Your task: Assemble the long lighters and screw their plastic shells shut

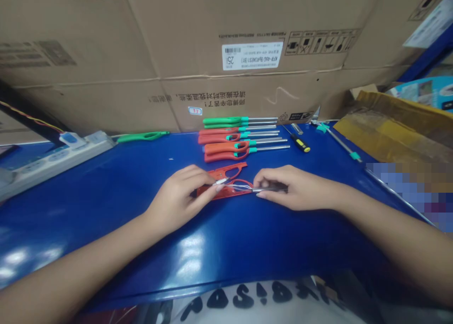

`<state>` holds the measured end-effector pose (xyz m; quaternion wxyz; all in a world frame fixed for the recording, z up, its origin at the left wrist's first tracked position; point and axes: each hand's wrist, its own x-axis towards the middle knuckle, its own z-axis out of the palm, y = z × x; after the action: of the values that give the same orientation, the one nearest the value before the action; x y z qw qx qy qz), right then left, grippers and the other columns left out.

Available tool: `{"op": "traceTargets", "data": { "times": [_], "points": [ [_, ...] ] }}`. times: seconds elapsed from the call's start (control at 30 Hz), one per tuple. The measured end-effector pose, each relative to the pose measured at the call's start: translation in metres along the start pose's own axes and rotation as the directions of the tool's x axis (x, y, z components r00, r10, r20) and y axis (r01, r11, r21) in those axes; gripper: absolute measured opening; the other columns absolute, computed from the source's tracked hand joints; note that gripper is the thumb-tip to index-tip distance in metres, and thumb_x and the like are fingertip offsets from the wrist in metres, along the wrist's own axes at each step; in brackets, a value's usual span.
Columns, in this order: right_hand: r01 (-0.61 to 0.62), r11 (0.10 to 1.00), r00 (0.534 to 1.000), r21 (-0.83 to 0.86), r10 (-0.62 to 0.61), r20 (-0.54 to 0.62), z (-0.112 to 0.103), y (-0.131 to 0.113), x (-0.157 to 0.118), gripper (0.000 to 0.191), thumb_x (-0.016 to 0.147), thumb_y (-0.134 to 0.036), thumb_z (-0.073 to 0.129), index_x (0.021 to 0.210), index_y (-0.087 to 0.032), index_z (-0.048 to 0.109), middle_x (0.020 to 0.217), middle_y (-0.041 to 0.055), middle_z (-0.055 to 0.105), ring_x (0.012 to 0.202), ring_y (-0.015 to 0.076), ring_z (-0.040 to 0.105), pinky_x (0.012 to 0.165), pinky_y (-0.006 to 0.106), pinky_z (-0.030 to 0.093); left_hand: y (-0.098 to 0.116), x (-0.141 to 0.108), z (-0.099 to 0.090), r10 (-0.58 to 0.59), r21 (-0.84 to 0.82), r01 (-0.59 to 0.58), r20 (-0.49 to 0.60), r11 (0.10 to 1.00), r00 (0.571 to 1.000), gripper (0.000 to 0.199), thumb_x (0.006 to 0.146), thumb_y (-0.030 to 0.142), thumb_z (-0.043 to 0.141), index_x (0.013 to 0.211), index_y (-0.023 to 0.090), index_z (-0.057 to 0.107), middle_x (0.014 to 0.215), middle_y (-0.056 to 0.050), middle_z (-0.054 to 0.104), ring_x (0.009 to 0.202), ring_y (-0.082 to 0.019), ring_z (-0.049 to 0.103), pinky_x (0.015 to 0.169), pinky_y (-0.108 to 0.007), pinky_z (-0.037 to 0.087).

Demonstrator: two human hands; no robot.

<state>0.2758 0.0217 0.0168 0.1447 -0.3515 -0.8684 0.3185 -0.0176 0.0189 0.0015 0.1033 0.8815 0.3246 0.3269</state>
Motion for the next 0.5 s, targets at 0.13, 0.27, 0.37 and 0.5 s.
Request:
{"op": "traceTargets", "data": {
  "times": [0.13,0.27,0.37,0.5],
  "points": [
    [0.058,0.998,0.998,0.007,-0.058,0.025,-0.0011,0.0014,-0.0011,0.021,0.1,-0.037,0.055,0.105,-0.02,0.067,0.093,0.0015,0.068,0.078,0.0126,0.06,0.071,0.025,0.046,-0.0016,0.0014,0.0012,0.025,0.063,-0.027,0.03,0.998,0.999,0.016,0.098,0.027,0.062,0.09,0.017,0.072,0.084,-0.004,0.073,0.08,-0.017,0.064,0.077,-0.03,0.049],
    [0.132,0.991,0.991,-0.019,-0.133,-0.014,-0.004,0.0052,-0.0012,0.023,0.101,-0.034,0.054,0.105,-0.018,0.07,0.102,0.0066,0.067,0.09,0.0164,0.062,0.082,0.03,0.048,-0.0033,0.002,0.0042,0.036,0.1,-0.044,0.079,0.994,0.996,0.016,0.098,0.027,0.061,0.094,0.017,0.073,0.086,-0.004,0.074,0.081,-0.018,0.064,0.078,-0.031,0.049],
    [0.152,0.988,0.987,-0.034,-0.153,-0.037,-0.0071,0.0069,-0.0017,0.022,0.101,-0.031,0.054,0.105,-0.018,0.071,0.101,0.007,0.067,0.09,0.0165,0.063,0.083,0.03,0.049,-0.0051,0.0014,0.0065,0.028,0.052,-0.033,0.1,0.998,0.995,0.015,0.098,0.026,0.061,0.095,0.017,0.073,0.087,-0.004,0.075,0.081,-0.017,0.064,0.077,-0.03,0.049],
    [0.14,0.987,0.987,-0.08,-0.146,-0.07,-0.0083,0.0065,-0.0026,0.021,0.1,-0.03,0.055,0.106,-0.018,0.07,0.101,0.0056,0.068,0.089,0.0153,0.063,0.082,0.028,0.048,-0.0064,0.0003,0.0082,-0.027,-0.016,0.029,0.102,0.999,0.994,0.013,0.098,0.025,0.063,0.094,0.019,0.074,0.09,-0.003,0.075,0.085,-0.017,0.065,0.079,-0.028,0.05]
  ]
}}
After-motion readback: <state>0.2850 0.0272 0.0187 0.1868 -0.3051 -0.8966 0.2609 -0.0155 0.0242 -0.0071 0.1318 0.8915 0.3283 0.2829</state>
